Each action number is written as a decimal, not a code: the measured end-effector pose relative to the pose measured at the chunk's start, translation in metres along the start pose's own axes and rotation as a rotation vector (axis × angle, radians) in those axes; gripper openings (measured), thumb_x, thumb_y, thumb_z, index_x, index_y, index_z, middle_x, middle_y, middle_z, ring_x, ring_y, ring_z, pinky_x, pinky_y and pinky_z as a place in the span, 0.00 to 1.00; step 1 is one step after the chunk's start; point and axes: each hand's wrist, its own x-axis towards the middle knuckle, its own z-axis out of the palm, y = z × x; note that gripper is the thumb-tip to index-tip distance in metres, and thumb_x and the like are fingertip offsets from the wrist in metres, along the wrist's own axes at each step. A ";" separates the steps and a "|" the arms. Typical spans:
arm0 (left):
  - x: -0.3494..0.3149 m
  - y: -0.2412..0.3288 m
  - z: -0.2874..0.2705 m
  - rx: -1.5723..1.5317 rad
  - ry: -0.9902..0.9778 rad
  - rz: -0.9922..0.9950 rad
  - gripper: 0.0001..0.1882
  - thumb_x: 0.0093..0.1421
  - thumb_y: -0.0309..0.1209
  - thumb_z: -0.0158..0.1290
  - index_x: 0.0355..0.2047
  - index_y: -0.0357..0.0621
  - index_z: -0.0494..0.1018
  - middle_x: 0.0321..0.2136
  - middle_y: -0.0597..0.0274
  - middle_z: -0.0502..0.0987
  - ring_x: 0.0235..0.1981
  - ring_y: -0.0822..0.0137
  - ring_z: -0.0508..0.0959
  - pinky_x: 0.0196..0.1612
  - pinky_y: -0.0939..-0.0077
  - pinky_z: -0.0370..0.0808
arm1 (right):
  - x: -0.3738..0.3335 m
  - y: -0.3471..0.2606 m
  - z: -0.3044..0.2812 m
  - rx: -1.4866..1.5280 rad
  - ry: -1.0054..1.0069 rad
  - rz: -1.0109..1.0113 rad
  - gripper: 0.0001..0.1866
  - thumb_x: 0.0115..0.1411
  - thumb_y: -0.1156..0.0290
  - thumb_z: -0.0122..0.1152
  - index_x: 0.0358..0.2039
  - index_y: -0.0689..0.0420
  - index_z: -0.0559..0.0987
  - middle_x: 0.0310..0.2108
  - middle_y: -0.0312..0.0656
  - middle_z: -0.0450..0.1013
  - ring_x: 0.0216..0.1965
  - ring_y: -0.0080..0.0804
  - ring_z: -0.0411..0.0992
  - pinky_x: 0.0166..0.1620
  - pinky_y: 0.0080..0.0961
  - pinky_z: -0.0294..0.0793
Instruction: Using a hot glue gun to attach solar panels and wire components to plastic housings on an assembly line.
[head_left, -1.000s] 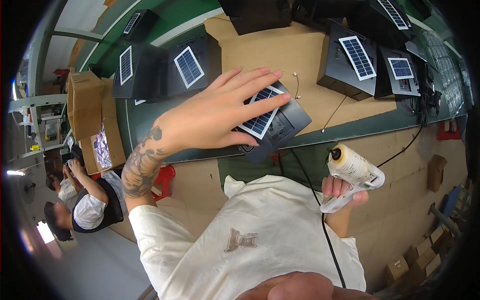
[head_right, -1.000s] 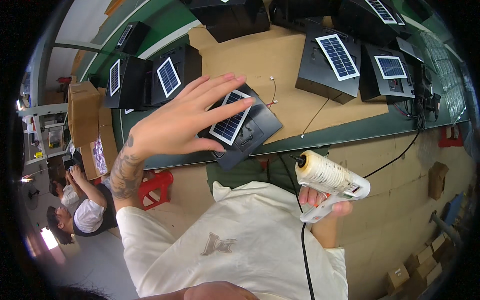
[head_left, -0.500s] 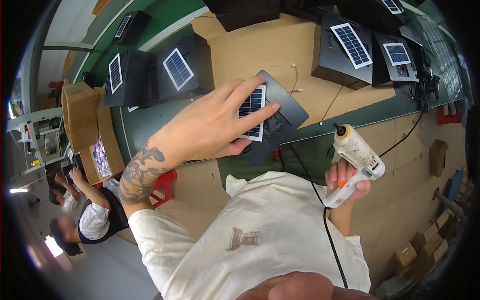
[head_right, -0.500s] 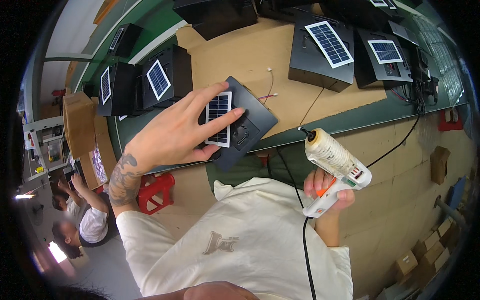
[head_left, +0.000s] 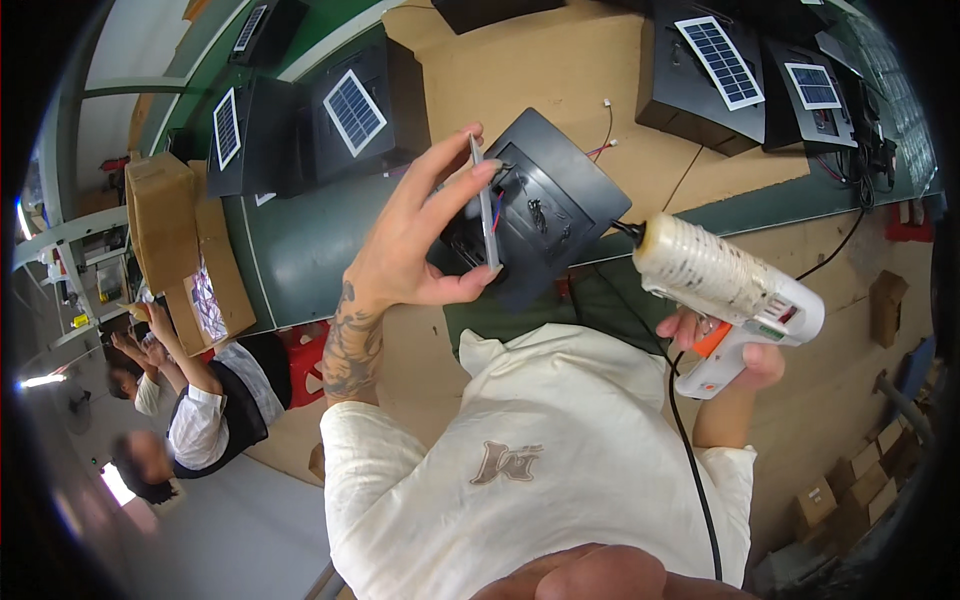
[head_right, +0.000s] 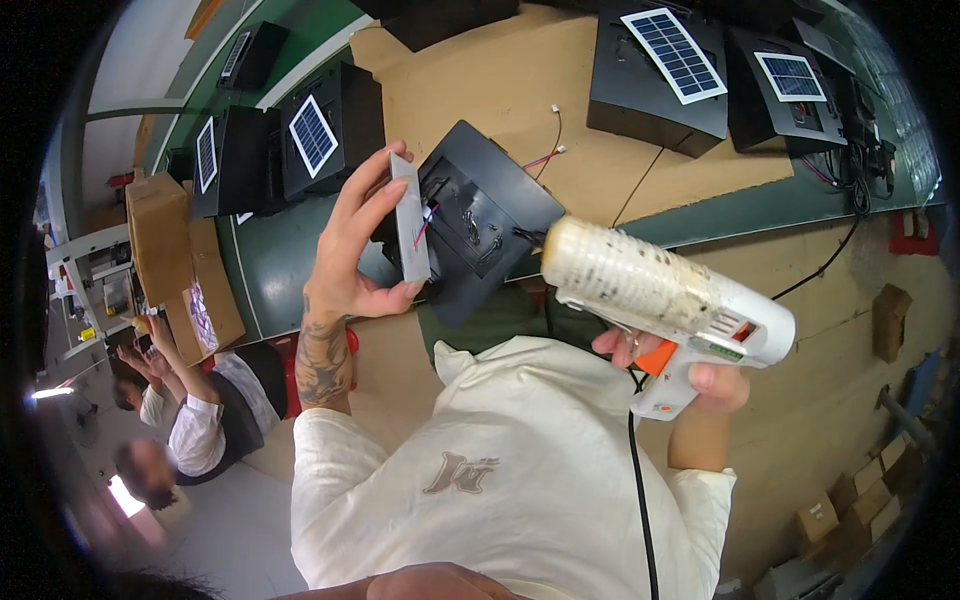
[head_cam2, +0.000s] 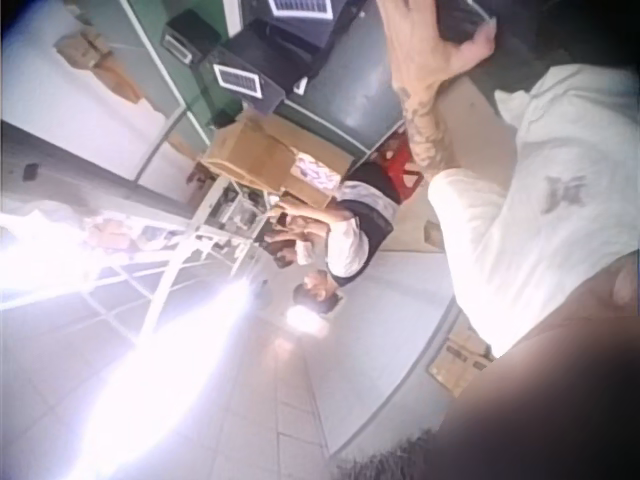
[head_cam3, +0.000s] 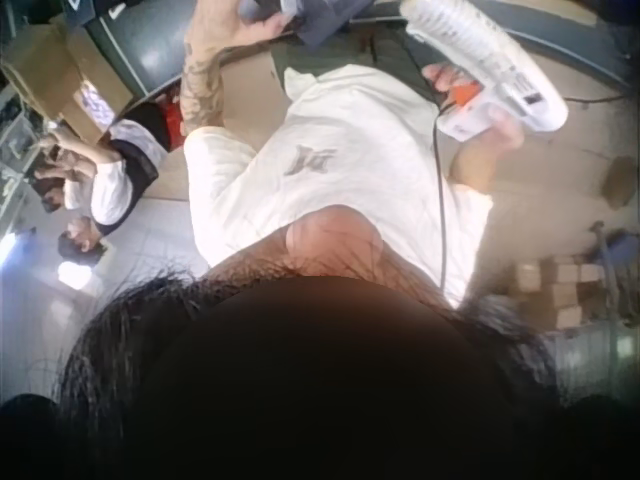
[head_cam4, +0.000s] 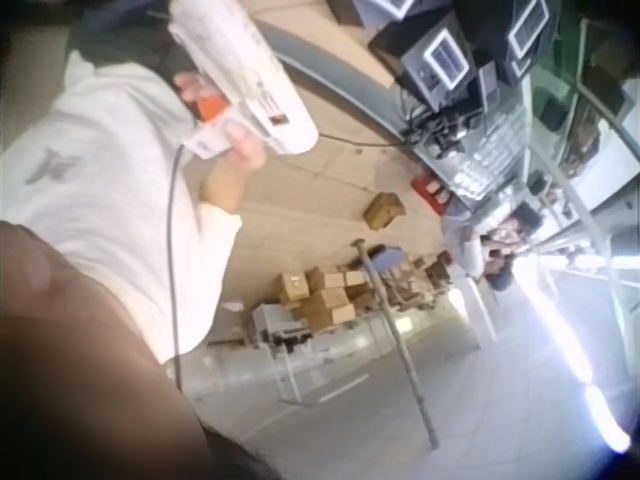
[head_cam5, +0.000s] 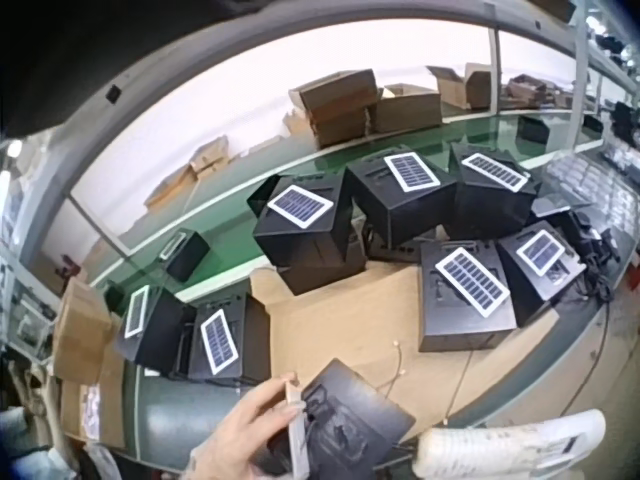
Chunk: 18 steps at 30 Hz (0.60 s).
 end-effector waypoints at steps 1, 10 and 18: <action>-0.004 -0.003 0.001 -0.004 0.009 0.010 0.43 0.42 0.31 0.66 0.60 0.36 0.65 0.62 0.34 0.60 0.59 0.40 0.69 0.60 0.54 0.67 | 0.005 -0.004 0.008 -0.036 -0.021 0.044 0.31 0.44 0.58 0.60 0.43 0.72 0.73 0.27 0.48 0.73 0.27 0.46 0.75 0.37 0.50 0.79; -0.023 -0.025 0.031 -0.073 0.267 0.171 0.43 0.47 0.32 0.63 0.63 0.32 0.60 0.63 0.29 0.55 0.59 0.33 0.66 0.57 0.47 0.69 | 0.037 -0.031 0.048 -0.347 -0.064 0.282 0.26 0.47 0.57 0.58 0.37 0.69 0.76 0.30 0.54 0.74 0.32 0.46 0.75 0.39 0.44 0.76; -0.027 -0.033 0.034 -0.111 0.275 0.165 0.42 0.48 0.32 0.64 0.63 0.31 0.60 0.65 0.29 0.51 0.63 0.34 0.62 0.59 0.50 0.70 | 0.056 -0.032 0.057 -0.494 -0.095 0.415 0.24 0.48 0.58 0.58 0.34 0.69 0.75 0.27 0.54 0.73 0.28 0.44 0.73 0.35 0.40 0.74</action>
